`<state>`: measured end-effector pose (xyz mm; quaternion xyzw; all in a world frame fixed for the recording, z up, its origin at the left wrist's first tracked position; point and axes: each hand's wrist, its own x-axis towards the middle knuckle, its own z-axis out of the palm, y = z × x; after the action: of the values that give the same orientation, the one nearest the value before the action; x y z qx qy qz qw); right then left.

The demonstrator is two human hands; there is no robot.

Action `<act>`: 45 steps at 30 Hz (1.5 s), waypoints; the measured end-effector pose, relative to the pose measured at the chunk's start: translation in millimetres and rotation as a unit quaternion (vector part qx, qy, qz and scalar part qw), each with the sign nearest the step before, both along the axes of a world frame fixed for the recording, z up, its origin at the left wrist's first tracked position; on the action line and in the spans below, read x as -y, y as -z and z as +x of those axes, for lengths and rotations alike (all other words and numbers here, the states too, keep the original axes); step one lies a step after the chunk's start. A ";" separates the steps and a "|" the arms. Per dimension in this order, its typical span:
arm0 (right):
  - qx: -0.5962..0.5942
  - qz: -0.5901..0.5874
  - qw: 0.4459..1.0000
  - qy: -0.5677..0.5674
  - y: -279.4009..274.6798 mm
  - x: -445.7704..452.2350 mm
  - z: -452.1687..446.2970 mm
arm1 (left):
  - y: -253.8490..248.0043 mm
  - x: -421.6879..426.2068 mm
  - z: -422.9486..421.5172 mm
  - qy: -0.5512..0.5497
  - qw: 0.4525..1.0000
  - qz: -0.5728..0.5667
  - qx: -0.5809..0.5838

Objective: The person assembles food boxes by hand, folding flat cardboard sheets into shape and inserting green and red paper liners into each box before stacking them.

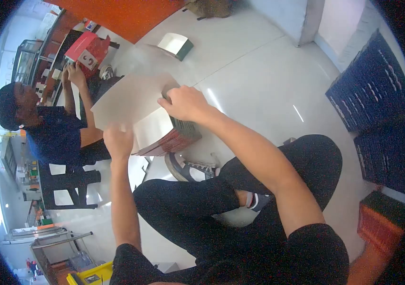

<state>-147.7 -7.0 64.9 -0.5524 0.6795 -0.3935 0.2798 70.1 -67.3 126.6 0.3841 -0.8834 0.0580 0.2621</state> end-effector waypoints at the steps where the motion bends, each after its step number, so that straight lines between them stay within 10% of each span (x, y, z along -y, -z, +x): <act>1: 0.003 -0.001 1.000 -0.005 -5.3 -1.2 2.6 | 3.3 0.8 7.0 -0.005 1.000 -0.001 0.003; 4: -0.051 0.025 0.998 -0.014 -9.2 -5.3 8.6 | 25.4 4.5 29.0 -0.163 0.977 0.077 -0.111; 14: -0.175 -0.026 0.984 0.022 -8.4 -10.0 24.9 | 59.8 30.1 45.2 -0.160 0.984 -0.075 -0.019; 45: -0.235 -0.011 0.972 -0.010 -32.4 -29.7 44.0 | 70.7 18.2 35.7 -0.194 0.971 -0.046 -0.130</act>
<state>-103.6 22.7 97.3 -0.6391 0.7162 -0.2578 0.1097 105.8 -85.5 55.9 0.5400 -0.7467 0.0978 0.3758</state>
